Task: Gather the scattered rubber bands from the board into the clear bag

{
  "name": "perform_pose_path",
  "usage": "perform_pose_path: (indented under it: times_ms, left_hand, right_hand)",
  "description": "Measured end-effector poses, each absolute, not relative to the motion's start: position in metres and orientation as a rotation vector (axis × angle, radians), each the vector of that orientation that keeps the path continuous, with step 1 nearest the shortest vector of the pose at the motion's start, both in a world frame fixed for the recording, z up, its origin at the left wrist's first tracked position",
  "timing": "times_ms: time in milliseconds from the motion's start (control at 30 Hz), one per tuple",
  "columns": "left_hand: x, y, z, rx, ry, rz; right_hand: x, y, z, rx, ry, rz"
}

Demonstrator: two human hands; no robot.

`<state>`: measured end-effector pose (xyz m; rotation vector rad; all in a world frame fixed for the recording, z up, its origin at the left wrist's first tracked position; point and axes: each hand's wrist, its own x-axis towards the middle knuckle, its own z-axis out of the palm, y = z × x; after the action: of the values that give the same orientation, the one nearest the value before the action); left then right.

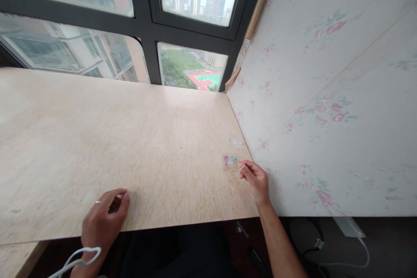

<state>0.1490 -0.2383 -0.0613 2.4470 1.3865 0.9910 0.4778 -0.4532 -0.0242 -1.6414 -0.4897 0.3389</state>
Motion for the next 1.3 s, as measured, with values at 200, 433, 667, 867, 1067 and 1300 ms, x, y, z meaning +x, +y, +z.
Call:
perform_pose_path:
  times_ms: [200,433,667,867,1067,1300]
  left_hand:
    - [0.150,-0.239,-0.060,2.451,1.396,0.970]
    - [0.151,-0.240,-0.062,2.473,1.402,1.009]
    - [0.151,-0.238,-0.065,2.446,1.426,1.011]
    - [0.151,-0.238,-0.065,2.447,1.454,1.019]
    - [0.153,-0.240,-0.060,2.447,1.457,0.989]
    - [0.155,-0.240,-0.061,2.429,1.477,1.011]
  right_hand:
    - [0.480,-0.456,-0.028,-1.561,-0.438,0.369]
    - [0.485,-0.458,-0.038,-1.617,-0.438,0.328]
    - [0.488,-0.459,-0.037,-1.688,-0.522,0.337]
    - [0.490,-0.461,-0.027,-1.775,-0.542,0.314]
    - [0.496,-0.464,-0.025,-1.831,-0.516,0.304]
    - [0.501,-0.468,-0.026,-1.947,-0.574,0.266]
